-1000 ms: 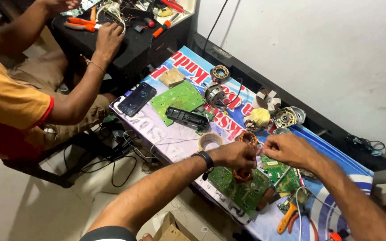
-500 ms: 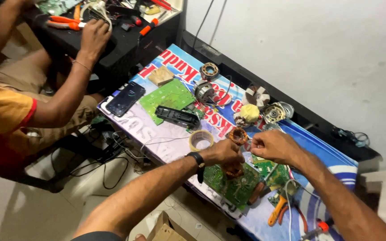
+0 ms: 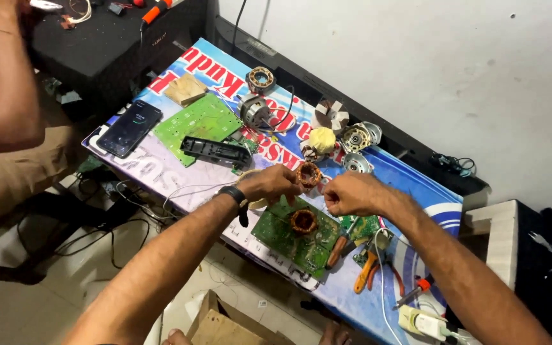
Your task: Soldering copper coils and other electronic components onto a circuit board.
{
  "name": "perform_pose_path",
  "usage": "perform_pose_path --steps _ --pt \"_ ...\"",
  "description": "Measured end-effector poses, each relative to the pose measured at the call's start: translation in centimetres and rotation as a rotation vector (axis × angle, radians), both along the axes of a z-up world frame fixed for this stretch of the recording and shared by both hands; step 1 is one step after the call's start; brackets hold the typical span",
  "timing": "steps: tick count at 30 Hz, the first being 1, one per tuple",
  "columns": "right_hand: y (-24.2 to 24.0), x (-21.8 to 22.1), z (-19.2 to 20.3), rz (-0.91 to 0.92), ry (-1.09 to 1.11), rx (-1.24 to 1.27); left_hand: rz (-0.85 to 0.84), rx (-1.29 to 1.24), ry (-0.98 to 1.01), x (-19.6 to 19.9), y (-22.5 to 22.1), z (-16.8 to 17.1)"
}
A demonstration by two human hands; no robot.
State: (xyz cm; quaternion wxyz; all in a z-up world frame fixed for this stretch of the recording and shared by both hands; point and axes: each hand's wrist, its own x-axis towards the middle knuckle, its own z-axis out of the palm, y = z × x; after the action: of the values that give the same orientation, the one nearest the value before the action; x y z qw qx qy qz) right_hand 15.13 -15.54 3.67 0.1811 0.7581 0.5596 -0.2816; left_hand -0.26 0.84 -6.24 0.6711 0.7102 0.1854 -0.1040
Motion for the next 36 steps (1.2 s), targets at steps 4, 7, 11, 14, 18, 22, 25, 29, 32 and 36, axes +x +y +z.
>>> perform_pose_path --steps 4,7,11,14,18,22,25,29,32,36 --pt "0.7 -1.1 1.1 0.019 -0.024 -0.069 0.02 0.06 0.048 0.1 1.0 -1.5" --pt "1.3 -0.6 -0.5 0.052 -0.071 -0.097 0.023 0.108 0.07 0.2 1.5 -2.4" --pt "2.9 -1.7 0.2 0.118 -0.108 -0.104 0.018 0.175 0.08 0.8 2.1 -3.5" --pt "3.1 0.7 -4.9 0.175 -0.18 -0.068 0.005 0.199 0.08 1.5 2.3 -5.1" --pt "4.4 -2.9 -0.8 0.172 -0.137 -0.092 -0.028 0.22 0.082 1.0 2.2 -5.0" --pt "5.2 -3.2 -1.5 0.24 -0.171 -0.127 -0.072 0.244 0.113 0.0 2.2 -4.1" --pt "5.2 -2.2 -3.7 0.261 -0.188 -0.117 -0.093 0.269 0.125 -0.6 2.3 -4.2" --pt "4.7 -2.9 -1.8 0.253 -0.127 -0.092 -0.124 0.266 0.142 -1.2 1.9 -4.6" --pt "3.6 -4.6 1.5 0.218 -0.103 -0.084 -0.19 0.297 0.116 -1.3 0.7 -5.4" --pt "1.9 -5.0 2.4 0.218 -0.111 -0.05 -0.187 0.21 0.138 -1.0 0.0 -5.6"
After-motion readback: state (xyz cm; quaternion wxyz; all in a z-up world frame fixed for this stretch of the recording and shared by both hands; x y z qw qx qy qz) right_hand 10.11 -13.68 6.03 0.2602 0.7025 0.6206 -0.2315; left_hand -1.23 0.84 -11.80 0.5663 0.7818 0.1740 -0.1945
